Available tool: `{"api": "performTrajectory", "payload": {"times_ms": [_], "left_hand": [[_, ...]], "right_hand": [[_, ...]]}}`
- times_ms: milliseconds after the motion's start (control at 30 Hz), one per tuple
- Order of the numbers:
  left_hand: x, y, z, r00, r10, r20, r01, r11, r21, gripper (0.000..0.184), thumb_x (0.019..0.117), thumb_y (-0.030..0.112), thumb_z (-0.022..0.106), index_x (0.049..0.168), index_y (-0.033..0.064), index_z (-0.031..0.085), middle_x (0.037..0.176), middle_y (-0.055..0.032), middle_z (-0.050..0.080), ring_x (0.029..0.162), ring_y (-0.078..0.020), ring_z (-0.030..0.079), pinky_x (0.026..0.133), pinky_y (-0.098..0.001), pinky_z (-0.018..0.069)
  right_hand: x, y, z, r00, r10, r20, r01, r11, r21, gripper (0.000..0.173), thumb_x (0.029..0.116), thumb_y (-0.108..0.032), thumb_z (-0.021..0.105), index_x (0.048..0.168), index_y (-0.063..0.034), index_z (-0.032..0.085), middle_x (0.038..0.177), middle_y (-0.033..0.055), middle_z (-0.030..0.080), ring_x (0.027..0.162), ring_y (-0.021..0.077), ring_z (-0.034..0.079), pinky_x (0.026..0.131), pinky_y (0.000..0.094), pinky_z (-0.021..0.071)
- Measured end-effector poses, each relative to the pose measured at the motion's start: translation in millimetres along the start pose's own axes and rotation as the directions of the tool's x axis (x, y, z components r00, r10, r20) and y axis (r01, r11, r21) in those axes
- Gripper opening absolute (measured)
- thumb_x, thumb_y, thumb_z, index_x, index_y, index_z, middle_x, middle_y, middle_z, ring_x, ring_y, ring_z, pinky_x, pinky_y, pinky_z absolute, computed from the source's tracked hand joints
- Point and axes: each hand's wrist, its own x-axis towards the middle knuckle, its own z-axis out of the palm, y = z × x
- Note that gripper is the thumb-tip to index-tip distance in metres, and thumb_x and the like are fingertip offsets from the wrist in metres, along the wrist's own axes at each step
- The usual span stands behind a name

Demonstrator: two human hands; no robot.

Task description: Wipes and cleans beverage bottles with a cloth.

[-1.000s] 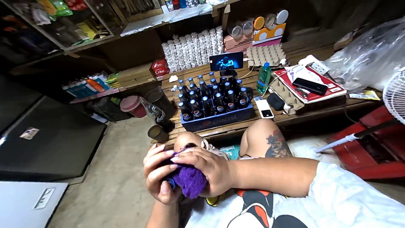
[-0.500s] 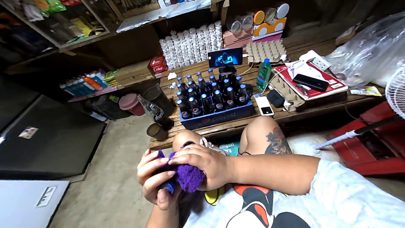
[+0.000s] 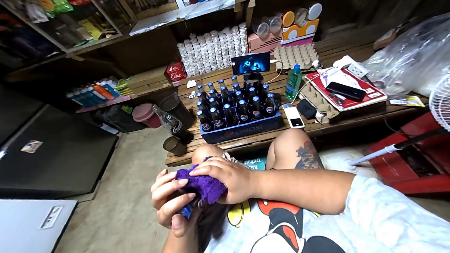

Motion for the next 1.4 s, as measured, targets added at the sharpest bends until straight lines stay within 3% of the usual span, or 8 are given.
{"api": "performTrajectory", "payload": {"times_ms": [500, 667, 767, 867, 933, 1033, 1233, 1400], "left_hand": [[1, 1, -2, 0.997, 0.025, 0.075, -0.025, 1.0, 0.002, 0.04, 0.1055, 0.055, 0.036, 0.103, 0.0291, 0.066, 0.122, 0.0148, 0.063, 0.133, -0.0129, 0.049, 0.118, -0.041, 0.0319], [2, 0, 6, 0.996, 0.049, 0.068, -0.052, 0.998, 0.042, 0.039, 0.105, 0.055, 0.037, 0.096, 0.023, 0.058, 0.097, 0.0086, 0.061, 0.107, -0.0088, 0.058, 0.106, -0.0332, 0.0412], [10, -4, 10, 0.992, -0.127, 0.021, 0.128, 0.983, -0.134, 0.03, 0.1041, 0.049, 0.048, 0.114, 0.027, 0.066, 0.104, 0.0125, 0.068, 0.101, -0.006, 0.065, 0.095, -0.0278, 0.0515], [23, -11, 6, 0.92, -0.393, -0.01, 0.368, 0.87, -0.329, 0.032, 0.0994, 0.048, 0.061, 0.127, 0.0302, 0.061, 0.109, 0.0102, 0.073, 0.099, -0.0092, 0.07, 0.089, -0.0285, 0.0588], [26, -16, 1, 0.846, -0.533, -0.003, 0.48, 0.764, -0.432, 0.036, 0.0997, 0.05, 0.059, 0.126, 0.0244, 0.06, 0.108, 0.0053, 0.072, 0.099, -0.0131, 0.07, 0.091, -0.0321, 0.0583], [28, -16, 2, 0.77, -0.638, -0.001, 0.534, 0.646, -0.545, 0.047, 0.1046, 0.057, 0.04, 0.119, 0.0214, 0.066, 0.104, 0.0039, 0.076, 0.101, -0.0138, 0.072, 0.094, -0.0323, 0.0577], [18, -11, -1, 0.878, -0.478, -0.024, 0.36, 0.692, -0.625, 0.052, 0.1028, 0.058, 0.039, 0.091, 0.0201, 0.072, 0.072, 0.0039, 0.069, 0.072, -0.0146, 0.069, 0.081, -0.0354, 0.0591], [12, -14, -7, 0.96, -0.202, 0.193, 0.279, 0.704, -0.653, 0.058, 0.1054, 0.059, 0.03, 0.091, 0.0178, 0.068, 0.074, 0.0029, 0.068, 0.076, -0.0147, 0.068, 0.086, -0.0346, 0.057]], "right_hand": [[-4, 8, -1, 0.993, 0.113, 0.018, -0.113, 0.993, 0.044, 0.069, 0.0767, -0.008, 0.08, 0.141, -0.0003, 0.055, 0.135, 0.019, 0.063, 0.131, 0.0335, 0.056, 0.116, 0.0454, 0.0409], [-4, 10, -4, 0.976, 0.215, 0.038, -0.218, 0.97, 0.106, 0.072, 0.0765, -0.004, 0.081, 0.143, 0.0003, 0.053, 0.138, 0.0214, 0.06, 0.134, 0.0321, 0.054, 0.116, 0.0447, 0.0409], [-6, 17, -1, 0.95, 0.312, 0.026, -0.313, 0.943, 0.113, 0.079, 0.0764, -0.004, 0.08, 0.147, 0.0027, 0.047, 0.148, 0.0234, 0.051, 0.142, 0.0311, 0.045, 0.121, 0.0423, 0.0349], [-11, 22, 2, 0.893, 0.449, 0.041, -0.45, 0.889, 0.079, 0.086, 0.0768, -0.003, 0.078, 0.153, 0.0007, 0.039, 0.157, 0.0211, 0.041, 0.149, 0.0288, 0.036, 0.124, 0.0416, 0.0292], [-11, 23, 3, 0.867, 0.492, 0.078, -0.497, 0.866, 0.06, 0.087, 0.0787, -0.005, 0.077, 0.155, -0.0015, 0.036, 0.159, 0.0214, 0.039, 0.149, 0.0295, 0.036, 0.124, 0.042, 0.0296], [-10, 22, 3, 0.855, 0.505, 0.121, -0.513, 0.857, 0.046, 0.088, 0.0799, -0.006, 0.077, 0.157, -0.0042, 0.034, 0.157, 0.023, 0.04, 0.147, 0.0325, 0.038, 0.121, 0.0455, 0.0338], [-8, 19, 1, 0.824, 0.536, 0.184, -0.546, 0.838, 0.0, 0.088, 0.0807, -0.005, 0.076, 0.157, -0.0053, 0.034, 0.156, 0.0231, 0.041, 0.147, 0.0354, 0.038, 0.121, 0.0487, 0.0323], [-9, 22, 1, 0.815, 0.553, 0.175, -0.562, 0.827, 0.007, 0.087, 0.0803, -0.003, 0.076, 0.157, -0.005, 0.035, 0.157, 0.0234, 0.04, 0.148, 0.0354, 0.037, 0.122, 0.0481, 0.031]]}}
